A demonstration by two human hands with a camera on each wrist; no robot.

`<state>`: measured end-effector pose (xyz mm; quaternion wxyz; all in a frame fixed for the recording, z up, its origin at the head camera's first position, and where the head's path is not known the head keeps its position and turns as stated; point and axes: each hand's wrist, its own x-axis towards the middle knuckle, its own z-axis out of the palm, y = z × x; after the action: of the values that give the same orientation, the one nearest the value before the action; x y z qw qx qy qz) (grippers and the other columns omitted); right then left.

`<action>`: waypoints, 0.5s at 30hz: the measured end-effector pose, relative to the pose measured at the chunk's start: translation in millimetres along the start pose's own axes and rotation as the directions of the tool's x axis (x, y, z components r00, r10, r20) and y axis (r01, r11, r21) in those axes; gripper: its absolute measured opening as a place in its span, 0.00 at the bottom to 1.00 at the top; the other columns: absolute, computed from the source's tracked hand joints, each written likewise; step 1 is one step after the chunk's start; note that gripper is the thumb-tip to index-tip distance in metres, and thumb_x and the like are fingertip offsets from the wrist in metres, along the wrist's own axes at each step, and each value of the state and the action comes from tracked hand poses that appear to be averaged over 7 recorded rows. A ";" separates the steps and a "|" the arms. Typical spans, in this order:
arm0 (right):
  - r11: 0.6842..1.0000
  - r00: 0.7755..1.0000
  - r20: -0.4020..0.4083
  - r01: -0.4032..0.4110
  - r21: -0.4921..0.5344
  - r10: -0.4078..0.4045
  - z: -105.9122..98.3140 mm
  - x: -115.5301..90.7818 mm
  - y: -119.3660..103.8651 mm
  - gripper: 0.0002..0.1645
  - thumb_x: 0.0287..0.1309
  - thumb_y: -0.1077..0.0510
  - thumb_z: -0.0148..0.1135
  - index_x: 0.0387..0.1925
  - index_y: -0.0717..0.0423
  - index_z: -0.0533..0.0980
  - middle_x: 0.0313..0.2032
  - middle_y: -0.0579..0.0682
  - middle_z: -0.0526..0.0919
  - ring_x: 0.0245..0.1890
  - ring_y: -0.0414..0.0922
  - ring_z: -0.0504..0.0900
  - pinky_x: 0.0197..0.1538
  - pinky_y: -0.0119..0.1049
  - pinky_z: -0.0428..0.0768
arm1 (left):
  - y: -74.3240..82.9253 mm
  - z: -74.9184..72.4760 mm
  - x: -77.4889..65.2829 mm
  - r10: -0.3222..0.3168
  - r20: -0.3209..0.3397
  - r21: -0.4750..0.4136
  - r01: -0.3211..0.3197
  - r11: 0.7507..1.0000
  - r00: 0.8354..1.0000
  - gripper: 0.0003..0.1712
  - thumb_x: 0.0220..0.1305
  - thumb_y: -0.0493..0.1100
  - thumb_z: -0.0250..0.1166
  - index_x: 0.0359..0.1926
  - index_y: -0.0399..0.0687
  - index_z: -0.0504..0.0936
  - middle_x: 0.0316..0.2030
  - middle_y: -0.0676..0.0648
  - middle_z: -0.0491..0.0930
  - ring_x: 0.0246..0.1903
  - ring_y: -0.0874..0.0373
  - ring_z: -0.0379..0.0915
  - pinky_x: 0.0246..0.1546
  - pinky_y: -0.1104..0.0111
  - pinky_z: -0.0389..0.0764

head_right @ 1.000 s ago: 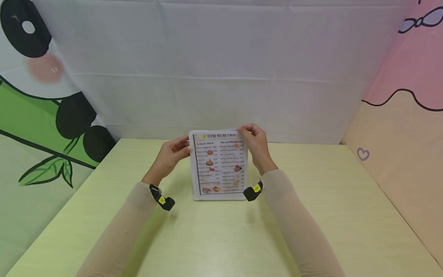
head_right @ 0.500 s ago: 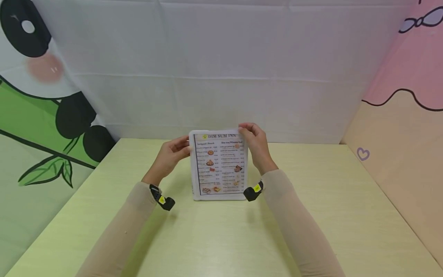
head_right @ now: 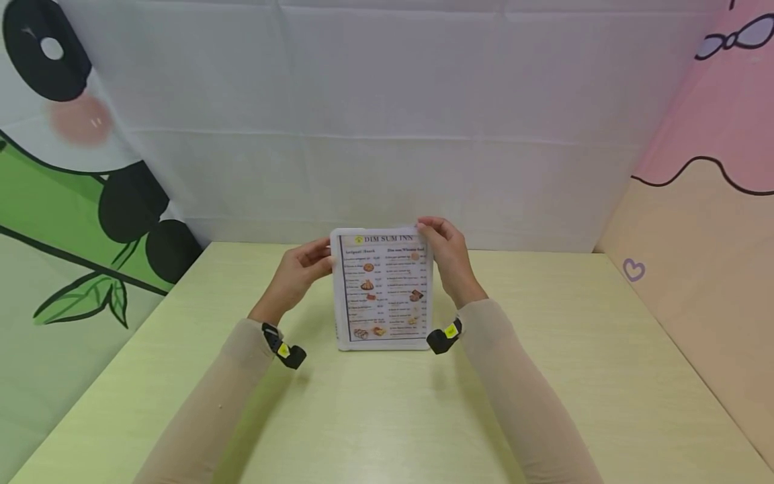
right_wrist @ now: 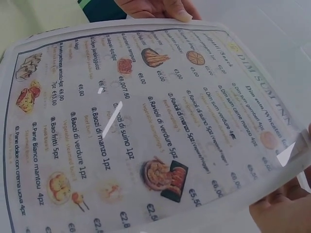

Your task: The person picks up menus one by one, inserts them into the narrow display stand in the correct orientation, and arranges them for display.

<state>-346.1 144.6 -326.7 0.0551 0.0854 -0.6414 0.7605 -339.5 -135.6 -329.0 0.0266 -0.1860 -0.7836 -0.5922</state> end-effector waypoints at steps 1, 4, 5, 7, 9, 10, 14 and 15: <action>1.000 1.000 0.002 -0.003 0.003 0.003 0.0 -0.3 0.2 0.20 0.70 0.50 0.52 0.57 0.55 0.70 0.51 0.45 0.77 0.47 0.41 0.76 0.58 0.38 0.72 | 0.2 0.1 -0.3 -0.001 -0.001 0.001 0.001 1.000 1.000 0.28 0.67 0.40 0.61 0.67 0.44 0.69 0.55 0.40 0.77 0.51 0.56 0.77 0.55 0.67 0.81; 1.000 1.000 0.009 -0.011 0.018 0.011 -0.3 -1.0 1.0 0.21 0.70 0.50 0.51 0.58 0.55 0.70 0.49 0.44 0.78 0.48 0.41 0.76 0.61 0.40 0.71 | -0.5 0.4 -0.5 0.006 -0.003 0.006 -0.006 1.000 1.000 0.28 0.67 0.41 0.61 0.67 0.44 0.69 0.55 0.39 0.77 0.50 0.58 0.77 0.55 0.67 0.81; 1.000 1.000 0.014 -0.014 0.023 0.014 -0.8 -1.2 1.4 0.21 0.70 0.50 0.51 0.59 0.55 0.70 0.49 0.44 0.78 0.48 0.41 0.76 0.62 0.42 0.71 | -0.7 0.6 -0.4 0.007 -0.004 0.002 -0.007 1.000 1.000 0.28 0.67 0.41 0.61 0.67 0.44 0.69 0.54 0.39 0.77 0.50 0.58 0.77 0.55 0.67 0.81; 0.999 0.999 0.023 -0.026 0.031 0.025 -1.4 -1.9 2.3 0.21 0.70 0.49 0.52 0.59 0.53 0.70 0.48 0.44 0.78 0.49 0.41 0.76 0.65 0.44 0.69 | -1.2 0.8 -0.4 0.010 -0.005 0.003 -0.010 1.000 1.000 0.29 0.67 0.41 0.61 0.67 0.44 0.69 0.54 0.39 0.77 0.50 0.58 0.77 0.55 0.67 0.80; 0.999 0.999 0.035 -0.034 0.037 0.032 -2.6 -2.5 3.2 0.23 0.70 0.48 0.51 0.61 0.53 0.69 0.48 0.45 0.78 0.51 0.42 0.76 0.68 0.46 0.67 | -1.4 1.2 -0.5 0.012 -0.005 0.002 -0.012 1.000 1.000 0.29 0.67 0.41 0.61 0.67 0.44 0.69 0.54 0.39 0.77 0.50 0.57 0.77 0.55 0.67 0.80; 0.999 0.998 0.042 -0.038 0.032 0.036 -3.4 -3.0 3.5 0.24 0.70 0.47 0.51 0.62 0.52 0.69 0.49 0.45 0.78 0.52 0.42 0.75 0.69 0.46 0.66 | -1.3 1.5 -0.7 0.015 -0.006 0.004 -0.015 1.000 1.000 0.29 0.67 0.41 0.61 0.67 0.44 0.69 0.55 0.39 0.77 0.50 0.57 0.77 0.55 0.67 0.80; 0.999 0.997 0.070 -0.043 -0.006 0.043 -7.8 -5.3 4.4 0.29 0.70 0.44 0.50 0.66 0.53 0.66 0.52 0.45 0.76 0.54 0.42 0.73 0.70 0.46 0.65 | -2.1 2.3 -2.0 0.021 -0.010 0.012 -0.021 1.000 1.000 0.29 0.67 0.41 0.60 0.68 0.44 0.68 0.55 0.39 0.76 0.52 0.54 0.76 0.56 0.67 0.80; 0.999 0.996 0.077 -0.044 -0.015 0.045 -9.0 -6.0 4.3 0.30 0.70 0.43 0.50 0.66 0.52 0.65 0.53 0.45 0.76 0.54 0.42 0.73 0.70 0.45 0.66 | -2.5 2.6 -2.2 0.021 -0.013 0.017 -0.021 1.000 1.000 0.29 0.67 0.41 0.60 0.68 0.45 0.67 0.56 0.40 0.76 0.52 0.54 0.76 0.55 0.67 0.80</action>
<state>-341.6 153.0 -333.6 0.0140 0.1001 -0.6499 0.7532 -337.8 -134.3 -332.7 0.0395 -0.1901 -0.7865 -0.5862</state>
